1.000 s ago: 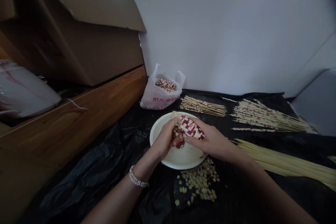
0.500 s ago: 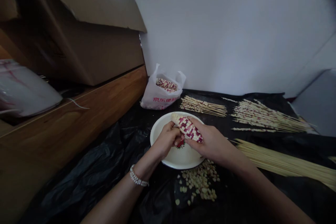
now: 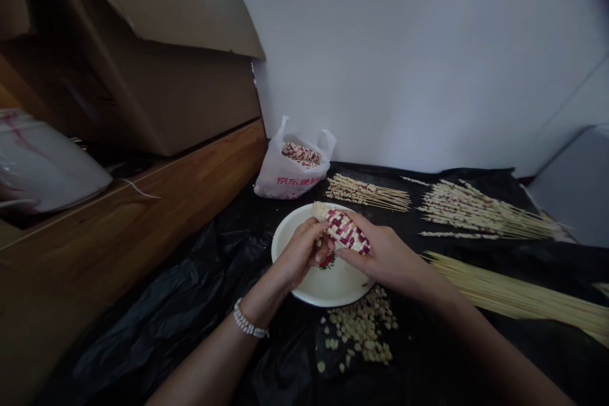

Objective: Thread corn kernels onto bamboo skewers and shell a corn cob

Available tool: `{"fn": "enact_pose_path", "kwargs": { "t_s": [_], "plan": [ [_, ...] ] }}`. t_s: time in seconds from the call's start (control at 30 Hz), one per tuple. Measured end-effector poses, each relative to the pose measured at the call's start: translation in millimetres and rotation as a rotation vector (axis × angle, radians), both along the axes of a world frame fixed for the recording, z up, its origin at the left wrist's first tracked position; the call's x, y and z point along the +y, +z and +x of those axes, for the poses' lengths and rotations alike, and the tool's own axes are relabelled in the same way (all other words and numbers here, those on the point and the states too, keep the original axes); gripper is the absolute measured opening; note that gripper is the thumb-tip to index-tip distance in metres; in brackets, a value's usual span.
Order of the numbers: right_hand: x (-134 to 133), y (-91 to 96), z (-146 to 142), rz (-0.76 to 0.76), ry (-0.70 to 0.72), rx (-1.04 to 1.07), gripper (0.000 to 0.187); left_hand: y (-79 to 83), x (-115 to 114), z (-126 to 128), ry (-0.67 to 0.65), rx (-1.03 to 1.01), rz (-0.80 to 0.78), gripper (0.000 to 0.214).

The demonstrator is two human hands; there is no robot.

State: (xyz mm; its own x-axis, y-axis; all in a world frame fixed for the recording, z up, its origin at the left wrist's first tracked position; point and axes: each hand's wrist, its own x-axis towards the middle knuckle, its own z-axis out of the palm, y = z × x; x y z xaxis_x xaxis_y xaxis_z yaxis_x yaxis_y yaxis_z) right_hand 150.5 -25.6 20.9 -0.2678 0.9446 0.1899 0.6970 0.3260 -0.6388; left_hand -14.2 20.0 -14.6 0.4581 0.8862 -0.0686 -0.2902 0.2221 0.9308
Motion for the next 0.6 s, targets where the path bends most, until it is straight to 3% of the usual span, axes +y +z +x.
{"fn": "enact_pose_path", "kwargs": {
  "t_s": [0.07, 0.23, 0.4, 0.6],
  "plan": [
    [-0.4, 0.8, 0.7, -0.001, 0.004, 0.001, 0.057, -0.8, 0.4, 0.0, -0.006, -0.007, 0.003, 0.005],
    [-0.5, 1.9, 0.9, 0.012, 0.006, -0.009, 0.055, 0.5, 0.5, -1.5, -0.022, -0.048, -0.004, 0.005],
    [-0.3, -0.6, -0.5, 0.046, -0.004, -0.052, 0.056, 2.3, 0.3, -1.1, -0.025, 0.049, 0.012, 0.042],
    [-0.7, -4.3, -2.4, 0.088, -0.027, -0.106, 0.055, -5.5, 3.6, 1.4, -0.005, 0.145, 0.105, 0.046]
  ]
}}
